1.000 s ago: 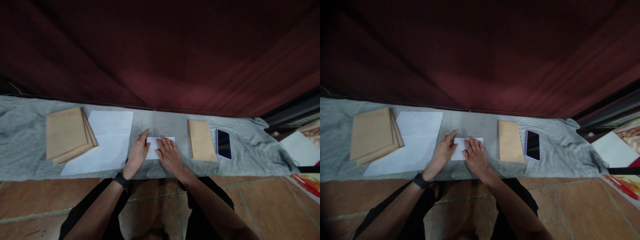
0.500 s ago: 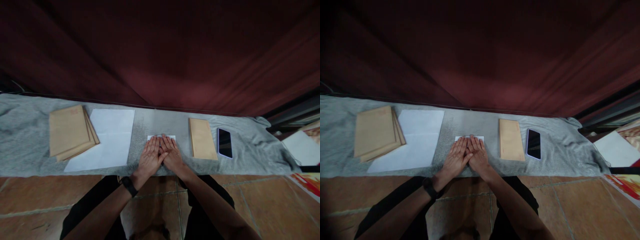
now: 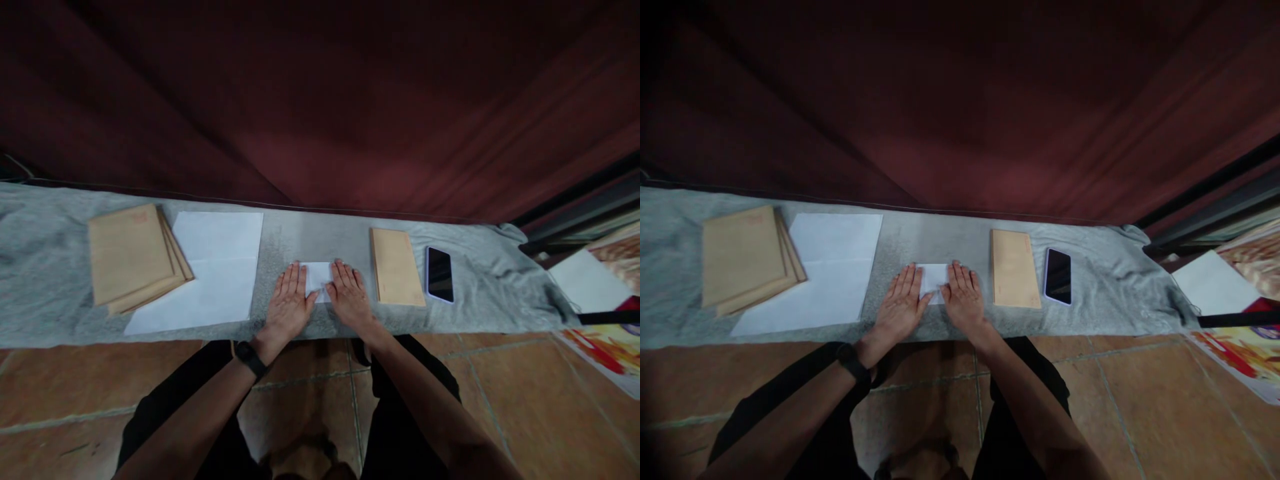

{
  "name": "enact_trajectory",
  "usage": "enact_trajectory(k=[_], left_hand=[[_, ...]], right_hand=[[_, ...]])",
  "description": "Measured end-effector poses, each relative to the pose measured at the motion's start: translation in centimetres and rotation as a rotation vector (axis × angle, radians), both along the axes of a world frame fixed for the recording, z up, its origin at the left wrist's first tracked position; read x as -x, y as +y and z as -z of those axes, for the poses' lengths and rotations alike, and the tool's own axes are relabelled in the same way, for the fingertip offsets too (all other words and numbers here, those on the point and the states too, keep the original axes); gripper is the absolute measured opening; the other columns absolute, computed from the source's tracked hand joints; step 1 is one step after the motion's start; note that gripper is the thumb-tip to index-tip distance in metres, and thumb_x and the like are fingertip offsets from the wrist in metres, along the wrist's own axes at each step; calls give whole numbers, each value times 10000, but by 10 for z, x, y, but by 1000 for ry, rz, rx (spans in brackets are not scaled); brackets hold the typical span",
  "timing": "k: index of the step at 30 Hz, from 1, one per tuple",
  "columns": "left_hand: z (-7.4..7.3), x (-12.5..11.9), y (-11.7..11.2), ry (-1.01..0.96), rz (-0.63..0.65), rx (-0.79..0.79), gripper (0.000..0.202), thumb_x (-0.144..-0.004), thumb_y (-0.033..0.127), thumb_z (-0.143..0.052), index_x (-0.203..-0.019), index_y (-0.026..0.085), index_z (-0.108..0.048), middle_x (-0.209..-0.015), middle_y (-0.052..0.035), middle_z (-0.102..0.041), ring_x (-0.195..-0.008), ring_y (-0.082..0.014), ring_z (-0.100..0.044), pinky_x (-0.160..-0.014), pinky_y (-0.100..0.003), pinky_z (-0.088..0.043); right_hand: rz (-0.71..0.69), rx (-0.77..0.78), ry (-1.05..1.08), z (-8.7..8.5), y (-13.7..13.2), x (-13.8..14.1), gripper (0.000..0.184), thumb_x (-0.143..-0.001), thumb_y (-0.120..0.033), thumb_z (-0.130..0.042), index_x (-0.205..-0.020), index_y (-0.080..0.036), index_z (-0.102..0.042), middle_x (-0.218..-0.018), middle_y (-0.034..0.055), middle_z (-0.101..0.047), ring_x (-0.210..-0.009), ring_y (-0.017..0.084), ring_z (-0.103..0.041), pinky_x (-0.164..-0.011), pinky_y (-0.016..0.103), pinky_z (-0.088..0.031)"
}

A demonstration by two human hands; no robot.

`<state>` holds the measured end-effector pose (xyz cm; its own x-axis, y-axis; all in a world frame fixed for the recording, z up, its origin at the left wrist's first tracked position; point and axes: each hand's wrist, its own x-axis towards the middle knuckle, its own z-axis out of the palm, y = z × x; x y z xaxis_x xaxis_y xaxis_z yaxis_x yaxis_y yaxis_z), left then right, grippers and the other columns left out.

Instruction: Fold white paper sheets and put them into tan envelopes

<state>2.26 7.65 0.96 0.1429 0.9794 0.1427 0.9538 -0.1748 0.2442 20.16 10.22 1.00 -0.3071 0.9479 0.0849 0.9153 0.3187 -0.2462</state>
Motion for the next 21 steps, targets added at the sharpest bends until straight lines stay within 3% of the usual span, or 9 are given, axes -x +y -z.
enact_trajectory(k=[7,12,17,21], left_hand=[[0,6,-3,47,1,50,733,-1040,483,-311,-1580,-10,-277,-1662,-233,-250,-1570,-318,-189,-1268,-503,-220],[-7,3,-5,87,-2,62,707,-1037,443,-312,-1577,-12,-285,-1657,-231,-268,-1574,-313,-172,-1273,-512,-192],[-15,-9,-6,143,33,53,631,-1014,285,-292,-1575,-3,-298,-1659,-203,-287,-1580,-277,-149,-1291,-492,-115],[-15,-14,-8,118,68,59,630,-966,139,-268,-1586,31,-296,-1663,-165,-303,-1579,-237,-161,-1289,-442,-168]], right_hand=[[47,24,-9,-2,-2,0,606,-1082,-405,-300,-1613,-113,-277,-1671,120,-288,-1556,257,-257,-1266,467,-179],[76,85,-3,-14,-2,1,601,-1076,-389,-302,-1601,-97,-306,-1672,138,-277,-1552,272,-270,-1266,488,-173],[39,75,59,-26,-10,15,598,-1082,-392,-234,-1599,-102,-317,-1670,126,-292,-1559,249,-257,-1265,465,-207],[-47,55,88,-19,-19,29,586,-1088,-393,-210,-1592,-124,-342,-1663,102,-323,-1554,216,-272,-1272,434,-213]])
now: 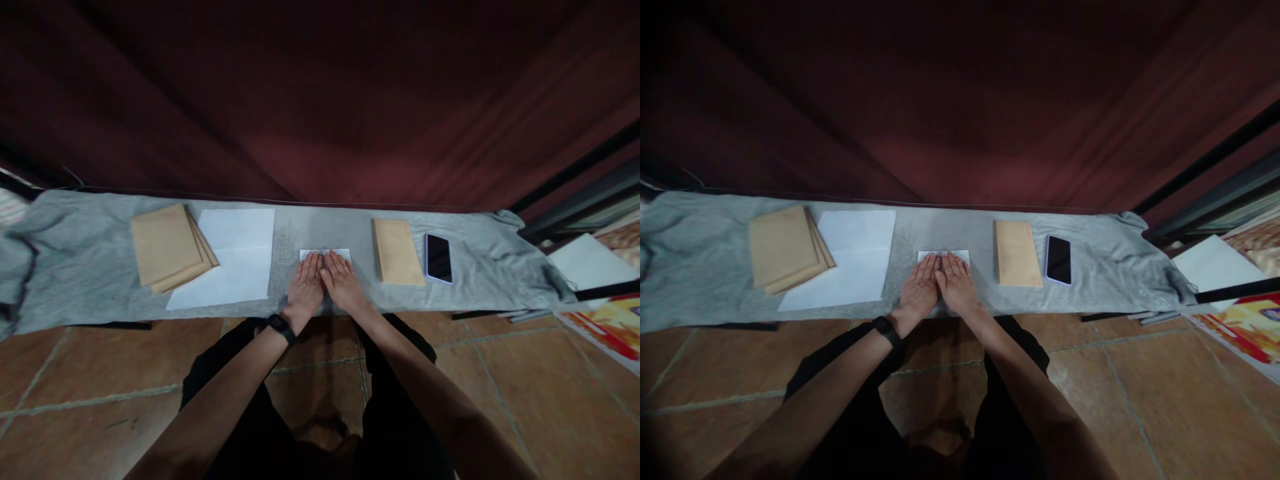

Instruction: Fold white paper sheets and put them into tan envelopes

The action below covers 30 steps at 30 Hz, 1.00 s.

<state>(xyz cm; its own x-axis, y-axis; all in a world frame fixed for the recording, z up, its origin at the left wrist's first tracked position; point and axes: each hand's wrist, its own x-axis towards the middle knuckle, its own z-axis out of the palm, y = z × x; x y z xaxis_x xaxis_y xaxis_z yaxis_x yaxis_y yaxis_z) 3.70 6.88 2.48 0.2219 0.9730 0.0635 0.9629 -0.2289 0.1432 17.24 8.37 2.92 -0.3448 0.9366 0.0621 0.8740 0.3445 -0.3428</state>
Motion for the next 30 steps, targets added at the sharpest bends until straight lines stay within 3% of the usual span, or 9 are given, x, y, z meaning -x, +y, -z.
enact_trajectory(k=[5,10,17,30], left_hand=[[4,4,-4,-60,19,11,596,-1003,188,-264,-1573,31,-332,-1669,-165,-287,-1573,-258,-190,-1285,-445,-195],[3,4,-4,-90,19,-30,587,-1004,203,-290,-1566,45,-349,-1656,-159,-326,-1573,-254,-192,-1285,-469,-201],[3,1,5,-121,127,-52,584,-994,204,-318,-1538,1,-376,-1637,-189,-356,-1562,-257,-235,-1281,-443,-233],[7,8,16,-73,90,-17,583,-1031,282,-317,-1584,99,-329,-1680,-157,-269,-1573,-266,-193,-1284,-470,-189]], right_hand=[[-4,-10,-33,12,-3,4,574,-1089,-379,-243,-1587,-115,-354,-1664,114,-309,-1556,238,-266,-1282,457,-185],[-7,0,-67,11,6,-2,543,-1095,-356,-249,-1593,-165,-351,-1675,92,-285,-1566,234,-238,-1273,469,-205],[-28,-9,-109,11,16,-9,535,-1081,-290,-279,-1593,-149,-350,-1678,101,-273,-1565,235,-239,-1271,465,-197],[37,-71,-83,19,17,-8,542,-1085,-363,-312,-1587,-165,-367,-1670,99,-302,-1551,262,-275,-1257,475,-205]])
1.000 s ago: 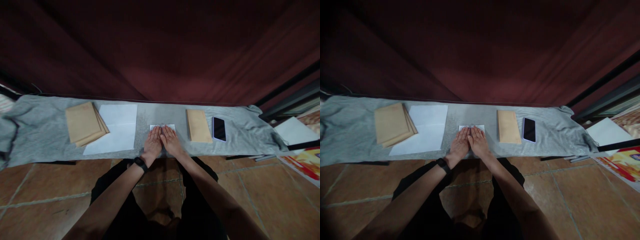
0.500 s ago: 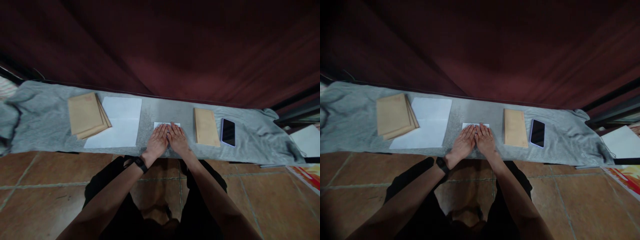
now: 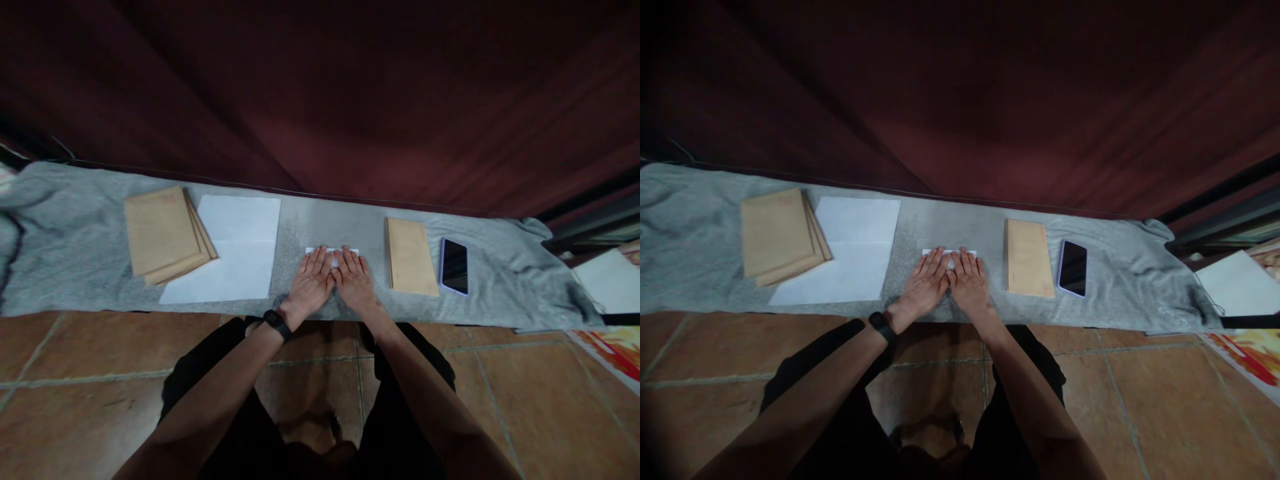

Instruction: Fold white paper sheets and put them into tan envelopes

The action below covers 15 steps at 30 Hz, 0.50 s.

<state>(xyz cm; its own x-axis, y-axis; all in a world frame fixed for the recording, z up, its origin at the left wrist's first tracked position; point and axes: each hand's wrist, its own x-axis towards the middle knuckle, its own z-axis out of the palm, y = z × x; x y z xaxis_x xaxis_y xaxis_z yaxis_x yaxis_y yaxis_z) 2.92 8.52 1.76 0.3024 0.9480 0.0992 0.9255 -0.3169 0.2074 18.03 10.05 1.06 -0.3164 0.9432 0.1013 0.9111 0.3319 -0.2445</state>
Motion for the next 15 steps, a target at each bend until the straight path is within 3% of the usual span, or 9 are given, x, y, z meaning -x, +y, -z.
enact_trajectory(k=[15], left_hand=[[1,14,-4,43,-77,28,639,-1052,397,-286,-1605,75,-270,-1685,-163,-237,-1577,-275,-176,-1284,-474,-188]], right_hand=[[89,-11,-26,2,-3,-24,597,-1085,-412,-300,-1600,-110,-322,-1672,126,-280,-1538,300,-294,-1258,500,-206]])
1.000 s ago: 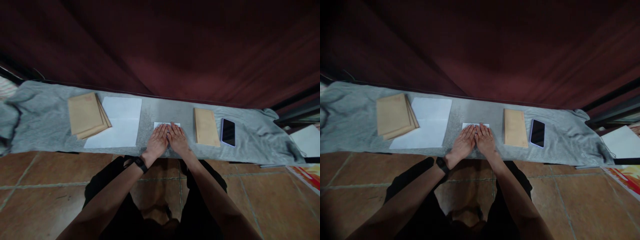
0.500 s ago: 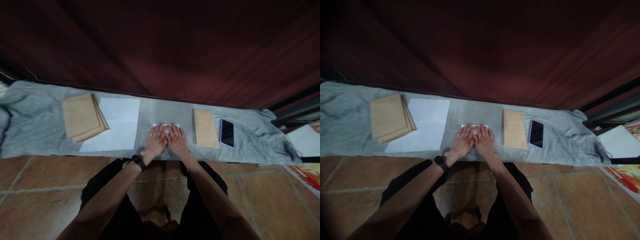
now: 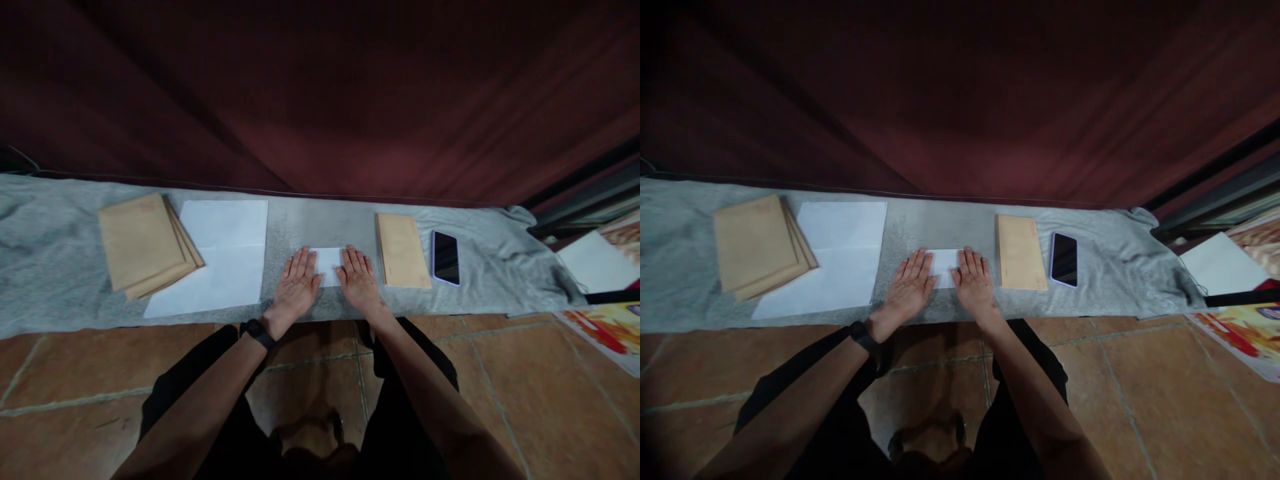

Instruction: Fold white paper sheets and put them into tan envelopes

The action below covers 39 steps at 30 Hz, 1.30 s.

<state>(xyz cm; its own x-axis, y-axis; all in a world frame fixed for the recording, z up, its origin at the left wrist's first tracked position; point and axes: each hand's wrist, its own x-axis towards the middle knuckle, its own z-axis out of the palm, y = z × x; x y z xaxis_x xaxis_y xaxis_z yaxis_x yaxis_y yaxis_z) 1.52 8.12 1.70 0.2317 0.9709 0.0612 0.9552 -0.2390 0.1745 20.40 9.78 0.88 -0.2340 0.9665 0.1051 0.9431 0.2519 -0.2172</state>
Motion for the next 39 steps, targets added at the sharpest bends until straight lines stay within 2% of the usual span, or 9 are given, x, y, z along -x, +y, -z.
enact_trajectory(k=[11,13,18,20,30,39], left_hand=[[1,13,-9,45,-34,28,653,-1053,406,-271,-1601,51,-268,-1682,-165,-239,-1571,-275,-199,-1286,-462,-181],[0,13,-9,48,-33,31,651,-1055,404,-266,-1596,41,-277,-1681,-173,-236,-1569,-282,-203,-1287,-466,-178],[2,12,-9,30,-22,7,618,-1058,378,-265,-1600,84,-290,-1685,-164,-222,-1567,-289,-204,-1275,-500,-213],[3,13,-10,19,-16,-8,611,-1056,372,-274,-1603,101,-290,-1685,-160,-223,-1566,-287,-208,-1272,-508,-223],[2,21,-16,-12,-18,-46,623,-1041,354,-286,-1598,76,-292,-1661,-158,-297,-1558,-269,-248,-1272,-490,-237],[-4,20,-23,-37,-76,-86,611,-1026,298,-298,-1572,25,-320,-1652,-189,-308,-1556,-290,-247,-1272,-505,-241]], right_hand=[[17,-28,53,-4,-1,-16,581,-1078,-375,-316,-1597,-113,-329,-1658,141,-324,-1535,291,-309,-1250,515,-255],[-41,-41,74,-7,-4,-11,585,-1081,-374,-302,-1608,-118,-298,-1664,128,-317,-1548,275,-284,-1260,506,-248],[-321,-24,80,-10,-22,14,584,-1087,-410,-308,-1604,-138,-311,-1681,79,-284,-1560,223,-255,-1287,435,-219],[-354,-11,65,-10,-29,20,587,-1085,-431,-328,-1596,-142,-332,-1674,83,-298,-1553,222,-274,-1291,438,-204],[-174,1,27,-7,-27,3,570,-1082,-381,-343,-1601,-146,-322,-1668,113,-299,-1546,248,-293,-1271,473,-216],[-95,-7,52,-2,-26,-4,572,-1078,-373,-331,-1592,-123,-341,-1656,120,-332,-1537,271,-309,-1259,480,-231]])
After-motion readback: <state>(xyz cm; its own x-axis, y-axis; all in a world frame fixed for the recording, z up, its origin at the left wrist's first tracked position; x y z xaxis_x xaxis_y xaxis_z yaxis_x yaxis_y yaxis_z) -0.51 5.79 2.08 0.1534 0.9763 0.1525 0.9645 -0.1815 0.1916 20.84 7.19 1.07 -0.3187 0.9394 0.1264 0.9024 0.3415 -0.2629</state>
